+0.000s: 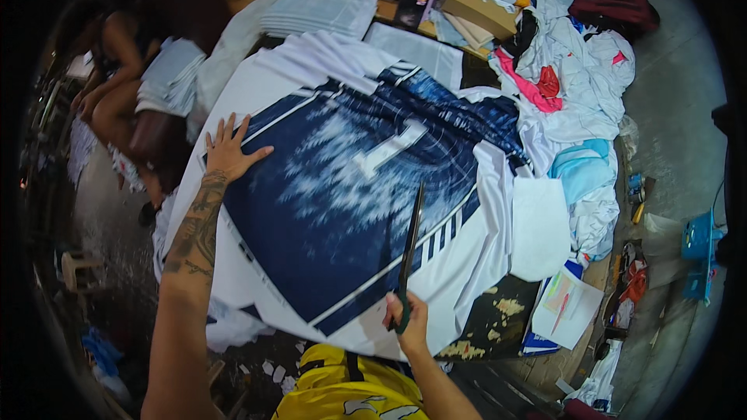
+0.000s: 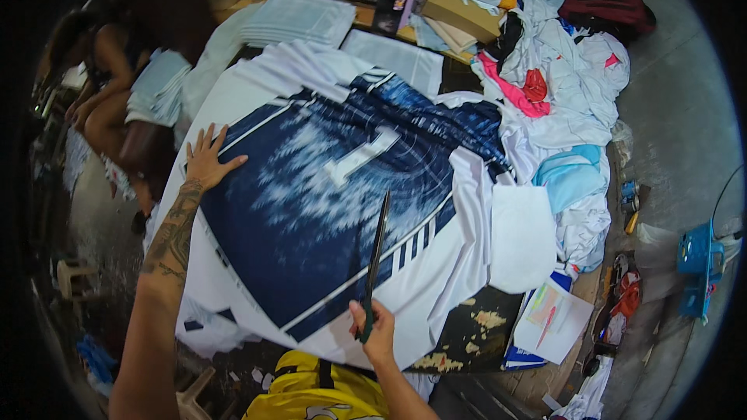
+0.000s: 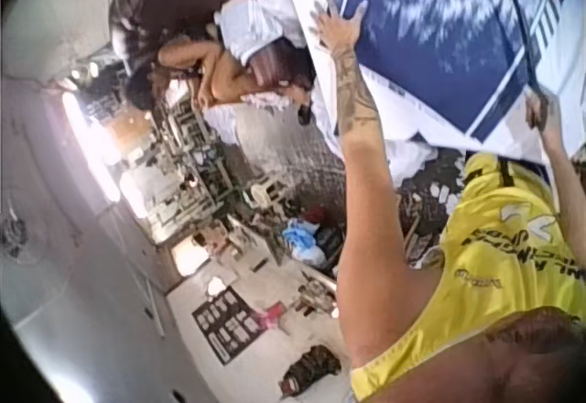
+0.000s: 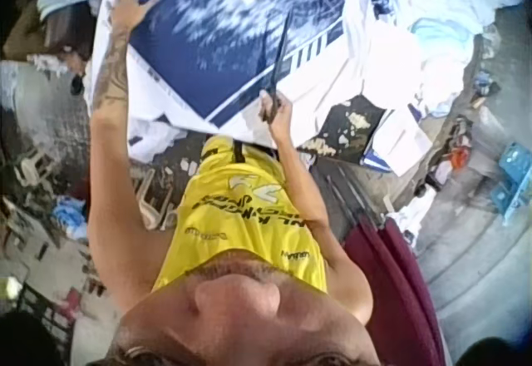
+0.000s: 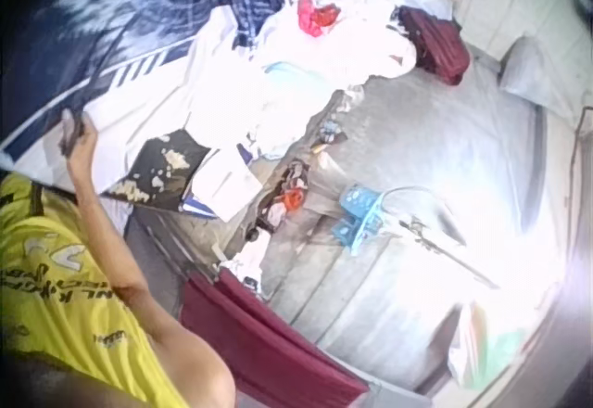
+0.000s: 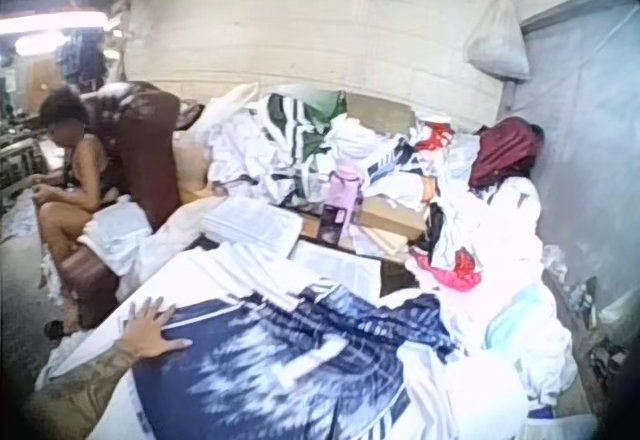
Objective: The person lays out white t-shirts on a table, cuts them with scissors, and writes on a document. The person handles multiple shirts and a notebook, performing repetitive cutting and writing actions.
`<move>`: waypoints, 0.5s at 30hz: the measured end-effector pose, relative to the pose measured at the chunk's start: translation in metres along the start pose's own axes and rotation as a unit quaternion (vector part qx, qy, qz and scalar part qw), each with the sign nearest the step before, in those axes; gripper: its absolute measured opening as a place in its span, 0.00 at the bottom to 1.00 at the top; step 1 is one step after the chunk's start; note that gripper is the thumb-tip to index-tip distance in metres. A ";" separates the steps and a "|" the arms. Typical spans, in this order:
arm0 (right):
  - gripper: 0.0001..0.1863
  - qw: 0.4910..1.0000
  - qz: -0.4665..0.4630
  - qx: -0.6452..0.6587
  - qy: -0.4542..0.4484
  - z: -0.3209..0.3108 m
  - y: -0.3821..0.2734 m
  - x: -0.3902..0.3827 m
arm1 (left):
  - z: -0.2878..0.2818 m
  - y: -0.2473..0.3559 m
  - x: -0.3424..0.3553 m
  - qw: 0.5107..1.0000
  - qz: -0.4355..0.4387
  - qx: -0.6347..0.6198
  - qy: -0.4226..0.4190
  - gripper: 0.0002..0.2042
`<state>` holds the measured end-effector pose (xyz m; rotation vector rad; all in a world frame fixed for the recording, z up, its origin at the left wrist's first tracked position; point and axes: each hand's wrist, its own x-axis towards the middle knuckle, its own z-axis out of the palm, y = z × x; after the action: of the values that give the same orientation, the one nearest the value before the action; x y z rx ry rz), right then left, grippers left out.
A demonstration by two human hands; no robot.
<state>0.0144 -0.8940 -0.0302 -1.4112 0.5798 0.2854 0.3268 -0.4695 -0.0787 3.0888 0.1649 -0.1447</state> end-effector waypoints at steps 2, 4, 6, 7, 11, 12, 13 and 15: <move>0.17 0.999 0.017 -0.030 0.038 -0.007 -0.002 0.010 | -0.008 0.029 0.040 1.000 -0.019 -0.013 -0.002 0.60; 0.15 0.992 0.004 -0.082 0.096 -0.034 -0.009 0.030 | -0.013 0.056 0.075 0.999 -0.031 -0.008 0.005 0.61; 0.19 0.988 -0.047 -0.095 0.110 -0.071 -0.024 0.061 | -0.002 0.081 0.115 0.999 -0.016 -0.018 0.025 0.61; 0.19 0.985 -0.052 -0.108 0.124 -0.087 -0.034 0.080 | 0.005 0.093 0.136 0.999 -0.011 -0.011 0.038 0.61; 0.19 0.975 -0.090 -0.149 0.140 -0.110 -0.074 0.134 | -0.001 0.130 0.177 0.999 -0.042 -0.004 -0.019 0.60; 0.19 0.976 -0.079 -0.159 0.129 -0.109 -0.077 0.122 | -0.006 0.128 0.170 0.999 -0.048 -0.015 -0.015 0.59; 0.19 0.977 -0.074 -0.165 0.113 -0.104 -0.074 0.105 | -0.009 0.124 0.158 0.998 -0.054 -0.023 -0.005 0.59; 0.17 0.983 -0.025 -0.150 0.100 -0.089 -0.056 0.063 | -0.001 0.110 0.095 0.986 -0.055 -0.086 0.134 0.49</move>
<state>0.0770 -0.9991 -0.0220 -1.7580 0.6850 0.1972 0.4328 -0.5692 -0.0827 2.9135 0.3398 0.2691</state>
